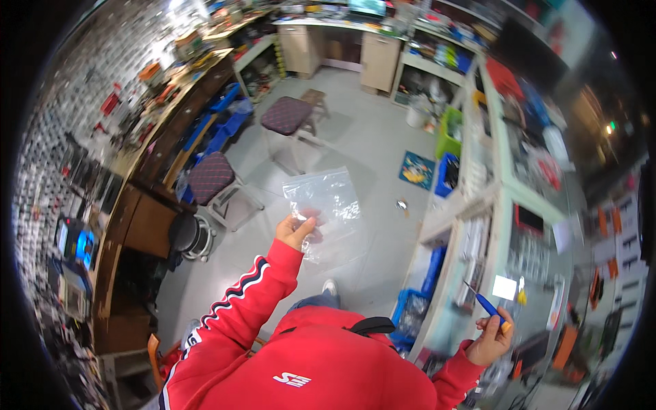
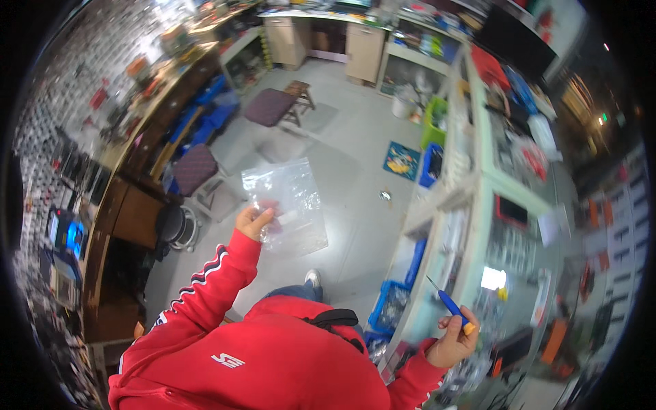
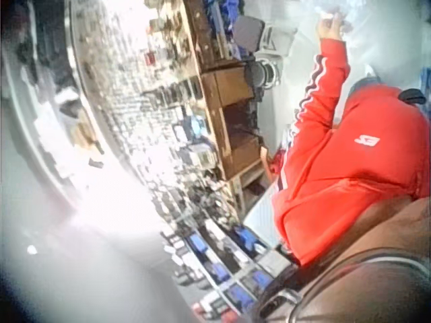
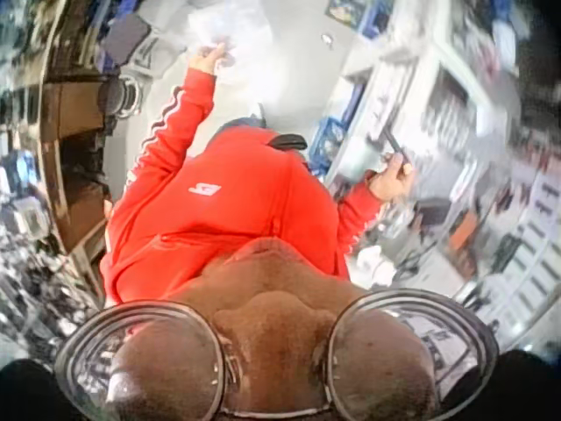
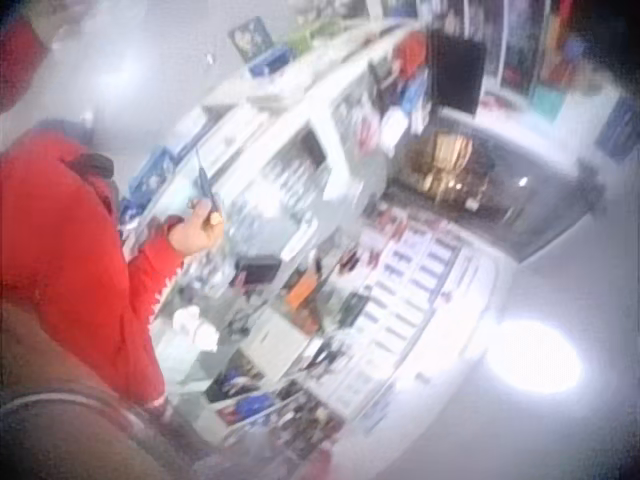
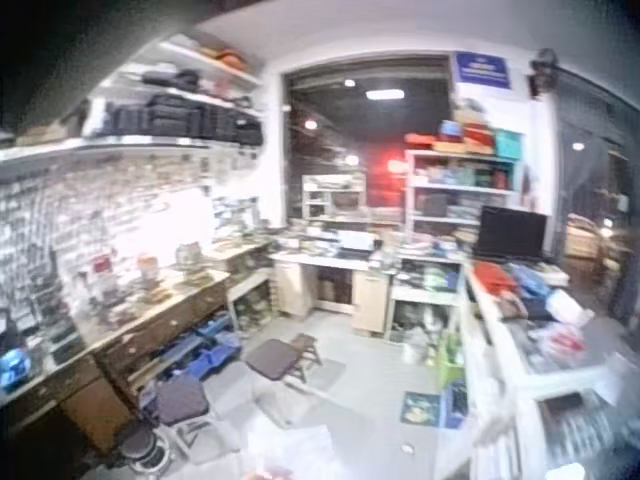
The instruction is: The person gathers small electronic items and tools from a cluttered workspace, places them into plastic bags, and seals them. They handle a multimeter, a remote control, and other small components, organizing them into separate bags.
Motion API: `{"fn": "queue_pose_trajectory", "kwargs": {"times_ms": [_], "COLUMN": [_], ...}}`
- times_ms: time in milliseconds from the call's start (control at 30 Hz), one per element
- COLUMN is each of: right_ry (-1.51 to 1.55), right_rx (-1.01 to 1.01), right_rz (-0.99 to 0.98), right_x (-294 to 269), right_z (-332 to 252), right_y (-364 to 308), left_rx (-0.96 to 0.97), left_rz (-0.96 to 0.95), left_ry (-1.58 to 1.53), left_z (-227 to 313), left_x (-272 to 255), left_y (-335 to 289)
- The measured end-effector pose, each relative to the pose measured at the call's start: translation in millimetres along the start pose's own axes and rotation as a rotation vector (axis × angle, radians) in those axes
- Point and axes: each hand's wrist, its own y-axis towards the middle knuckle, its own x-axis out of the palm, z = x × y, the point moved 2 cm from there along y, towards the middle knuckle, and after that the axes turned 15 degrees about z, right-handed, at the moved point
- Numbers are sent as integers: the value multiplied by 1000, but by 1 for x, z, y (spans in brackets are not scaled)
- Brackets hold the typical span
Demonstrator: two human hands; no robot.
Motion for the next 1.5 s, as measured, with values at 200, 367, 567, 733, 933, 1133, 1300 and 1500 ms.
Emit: {"fn": "queue_pose_trajectory", "kwargs": {"times_ms": [200, 367, 567, 733, 933, 1133, 1300, 1500], "right_ry": [-112, -159, -136, 60, 72, 85, 158, 248], "right_rx": [-108, -141, -70, 29, -232, -307, -211, -141], "right_rz": [-273, -326, -237, -551, -751, -756, -743, -741], "right_x": [175, 295, 476, 650, 854, 1045, 1186, 1409], "right_z": [33, 58, 114, 119, 125, 158, 177, 239], "right_y": [33, 81, 149, 154, 177, 224, 277, 342], "left_rx": [-25, -82, 69, -23, -541, -859, -612, -276], "left_rz": [346, 542, 660, 859, 1250, 1214, 1001, 1205], "left_ry": [-44, 67, 111, 512, 538, 536, 547, 372], "left_z": [-4, -14, -24, -81, -175, -199, -148, -99], "left_x": [-60, -83, -128, -208, -232, -183, -144, -98], "left_y": [78, 173, 335, 433, 388, 480, 719, 859]}}
